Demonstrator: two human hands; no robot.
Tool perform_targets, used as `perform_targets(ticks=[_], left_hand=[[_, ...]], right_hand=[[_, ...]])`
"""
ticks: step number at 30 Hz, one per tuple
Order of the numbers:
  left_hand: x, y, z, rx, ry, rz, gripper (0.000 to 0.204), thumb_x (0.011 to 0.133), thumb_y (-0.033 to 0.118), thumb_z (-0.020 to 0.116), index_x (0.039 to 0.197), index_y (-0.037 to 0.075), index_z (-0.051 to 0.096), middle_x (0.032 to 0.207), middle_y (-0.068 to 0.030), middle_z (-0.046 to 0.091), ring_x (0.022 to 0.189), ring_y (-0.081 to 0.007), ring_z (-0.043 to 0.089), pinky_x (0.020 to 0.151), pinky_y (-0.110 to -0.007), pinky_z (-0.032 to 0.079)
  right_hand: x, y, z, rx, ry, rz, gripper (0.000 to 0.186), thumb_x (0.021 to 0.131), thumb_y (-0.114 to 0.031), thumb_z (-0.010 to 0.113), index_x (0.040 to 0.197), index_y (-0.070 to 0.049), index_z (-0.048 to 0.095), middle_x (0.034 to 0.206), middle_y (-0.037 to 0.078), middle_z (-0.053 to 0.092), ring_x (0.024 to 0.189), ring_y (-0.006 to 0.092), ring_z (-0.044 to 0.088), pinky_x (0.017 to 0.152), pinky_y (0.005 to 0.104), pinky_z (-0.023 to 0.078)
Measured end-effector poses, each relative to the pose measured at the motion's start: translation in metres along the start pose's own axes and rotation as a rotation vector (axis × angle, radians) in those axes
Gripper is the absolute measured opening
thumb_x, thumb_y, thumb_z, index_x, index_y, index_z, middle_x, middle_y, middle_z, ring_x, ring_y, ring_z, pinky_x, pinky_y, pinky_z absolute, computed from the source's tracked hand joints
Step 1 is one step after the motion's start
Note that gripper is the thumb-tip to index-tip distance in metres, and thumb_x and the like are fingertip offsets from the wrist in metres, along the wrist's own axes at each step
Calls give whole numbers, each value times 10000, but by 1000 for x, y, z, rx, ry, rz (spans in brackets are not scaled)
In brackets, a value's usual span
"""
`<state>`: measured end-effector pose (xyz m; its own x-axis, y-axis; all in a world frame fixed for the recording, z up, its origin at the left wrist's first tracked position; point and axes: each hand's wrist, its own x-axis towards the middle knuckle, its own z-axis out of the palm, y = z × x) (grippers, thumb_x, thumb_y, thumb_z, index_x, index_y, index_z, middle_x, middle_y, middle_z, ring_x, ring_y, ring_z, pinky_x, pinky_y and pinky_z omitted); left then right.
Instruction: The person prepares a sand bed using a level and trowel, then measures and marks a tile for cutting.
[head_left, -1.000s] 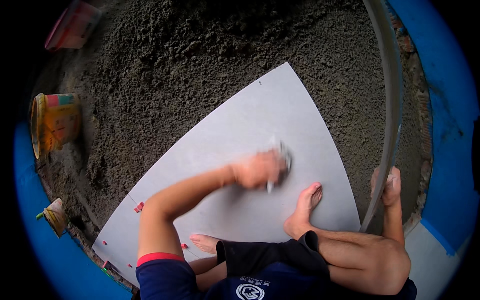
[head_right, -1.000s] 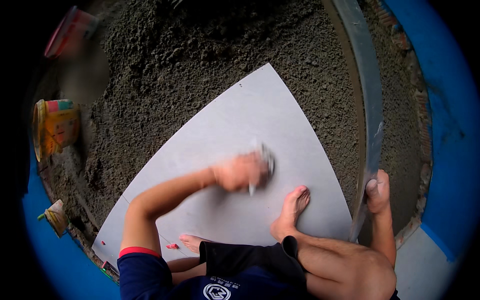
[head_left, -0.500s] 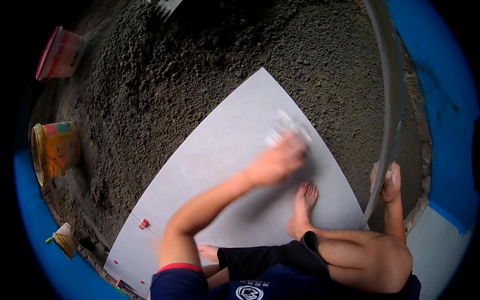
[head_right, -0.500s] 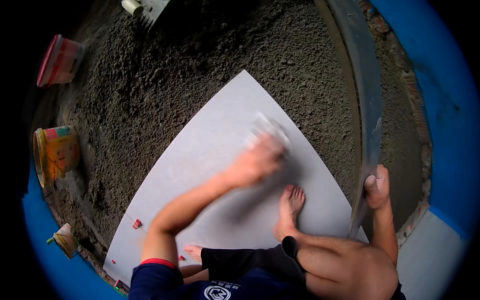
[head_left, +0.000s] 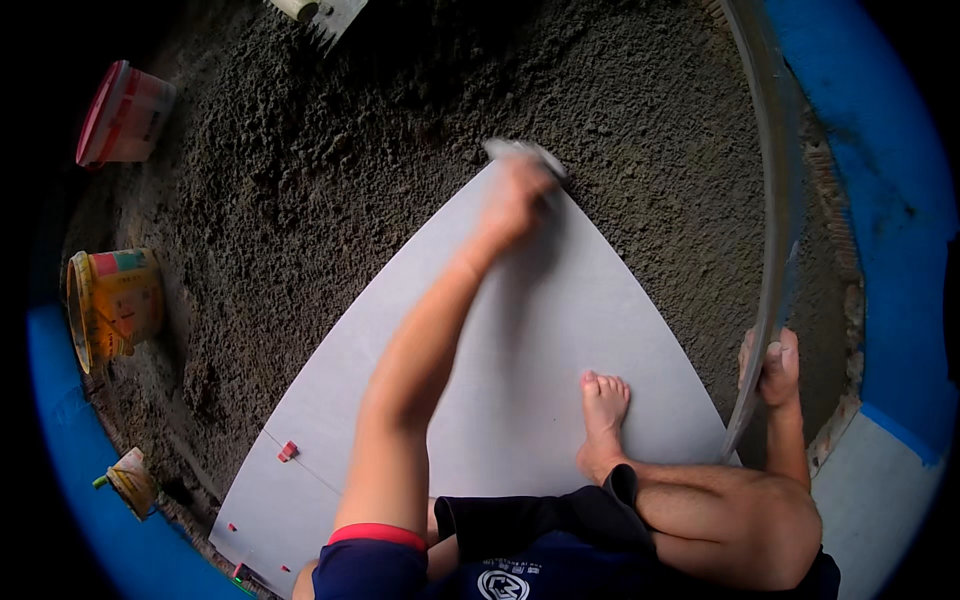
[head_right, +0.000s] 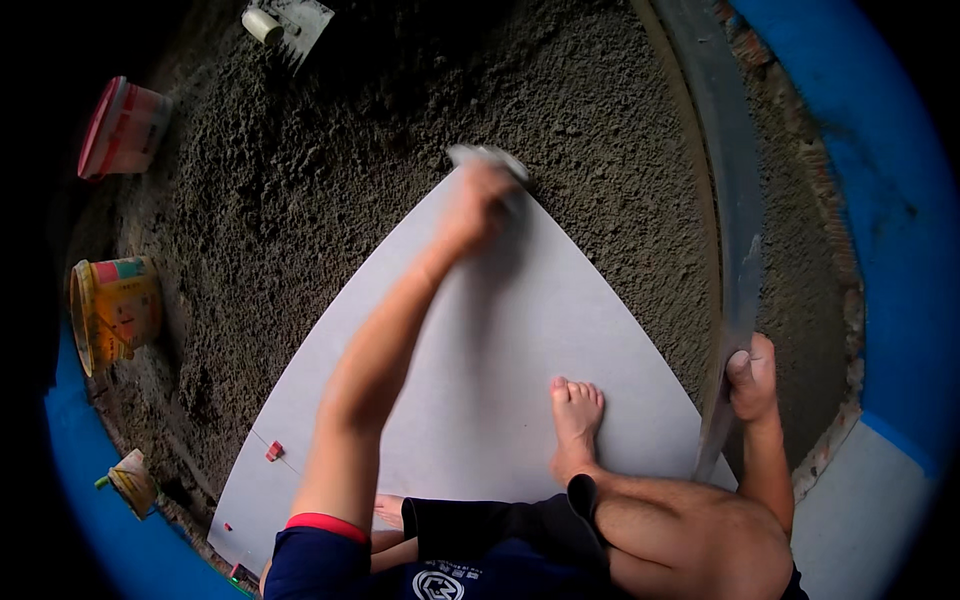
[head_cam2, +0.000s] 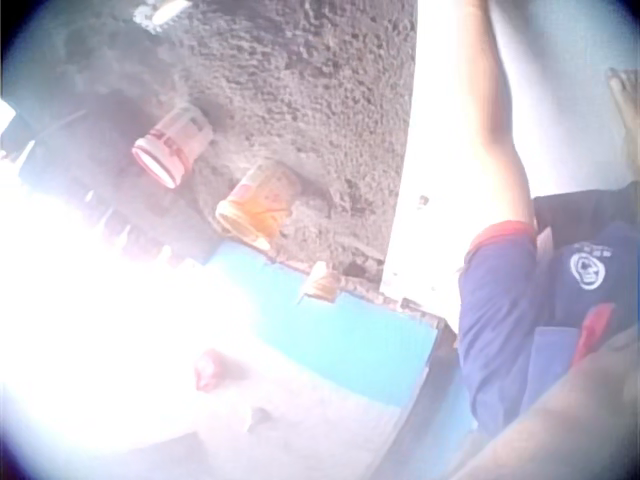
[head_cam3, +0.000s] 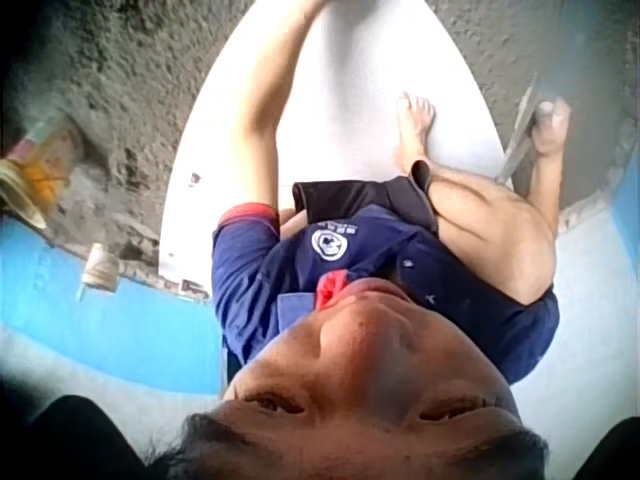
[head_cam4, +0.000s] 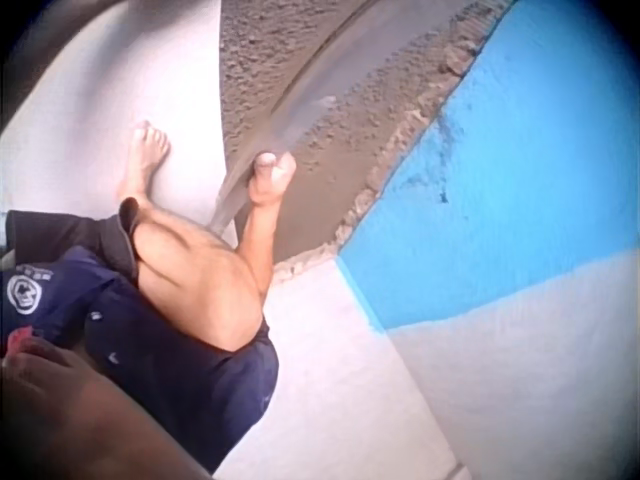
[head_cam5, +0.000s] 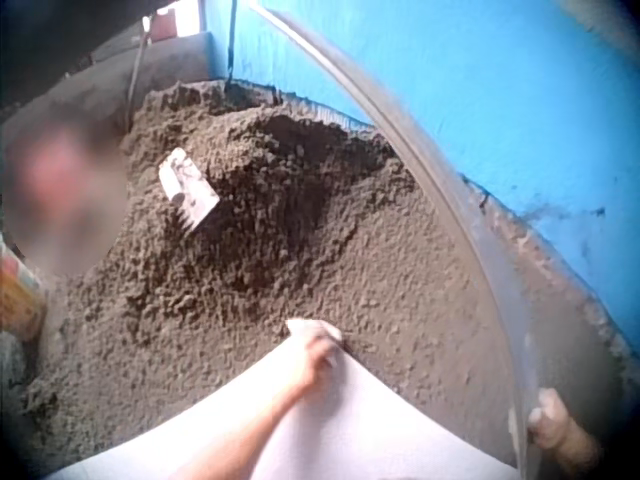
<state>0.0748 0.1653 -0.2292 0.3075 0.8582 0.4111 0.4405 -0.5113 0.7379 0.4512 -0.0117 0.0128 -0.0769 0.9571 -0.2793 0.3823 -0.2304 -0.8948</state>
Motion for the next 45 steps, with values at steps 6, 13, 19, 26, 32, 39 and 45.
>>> perform_targets(ticks=[6, 13, 19, 26, 32, 39, 45], left_hand=[[43, 29, -150, 510, 493, -5, 383, 755, -42, 618, 1107, 95, 678, 1244, -128, 581, 1184, -340, 521, 1024, -411, 432], [-136, 145, -86, -13, -336, 167, 326, 715, 4, 631, 1039, -16, 661, 1336, -226, 507, 1314, -425, 436, 1120, -539, 333], [-295, 222, -28, -314, -710, 475, 352, 886, 192, 577, 1152, -35, 615, 1254, -123, 550, 1248, -328, 485, 1070, -426, 413], [-177, 78, -83, 300, -353, 9, 355, 795, 47, 582, 1146, 29, 627, 1357, -202, 503, 1350, -395, 385, 1134, -516, 306], [-107, 24, -372, 979, 306, -140, 370, 731, -42, 640, 1073, 96, 673, 1246, -158, 572, 1173, -381, 514, 984, -441, 454], [-328, 169, -523, 1154, -17, -682, 436, 703, -35, 646, 1128, 65, 643, 1271, -194, 531, 1178, -417, 491, 1013, -452, 425], [-607, 292, -448, 1177, 441, -1371, 381, 749, -26, 551, 1101, 51, 677, 1229, -225, 525, 1119, -421, 504, 989, -458, 435]], right_hand=[[-4, 7, -5, 41, -14, -39, 618, 861, -661, 578, 772, -59, 467, 540, 16, 467, 399, 111, 485, 363, 247, 399], [1, -1, 5, -61, 45, -35, 619, 881, -664, 541, 783, -56, 471, 545, 15, 466, 406, 105, 472, 378, 236, 382], [4, 3, 14, -65, -22, -30, 631, 881, -678, 525, 826, -50, 490, 559, 15, 471, 418, 103, 480, 390, 231, 381], [3, 51, -15, 97, -5, 165, 574, 953, -544, 537, 1174, -14, 522, 914, 32, 621, 767, 112, 575, 661, 251, 450], [43, 75, -60, -250, -235, 124, 543, 998, -440, 451, 1262, 31, 506, 1164, 88, 580, 1023, 153, 539, 860, 293, 427], [97, 40, -29, -625, -273, -414, 600, 980, -468, 477, 1299, 40, 483, 1110, 88, 582, 945, 164, 551, 825, 303, 448], [90, -151, 150, -571, -635, -576, 683, 891, -620, 563, 1031, 48, 586, 819, 80, 621, 716, 135, 545, 653, 310, 443]])
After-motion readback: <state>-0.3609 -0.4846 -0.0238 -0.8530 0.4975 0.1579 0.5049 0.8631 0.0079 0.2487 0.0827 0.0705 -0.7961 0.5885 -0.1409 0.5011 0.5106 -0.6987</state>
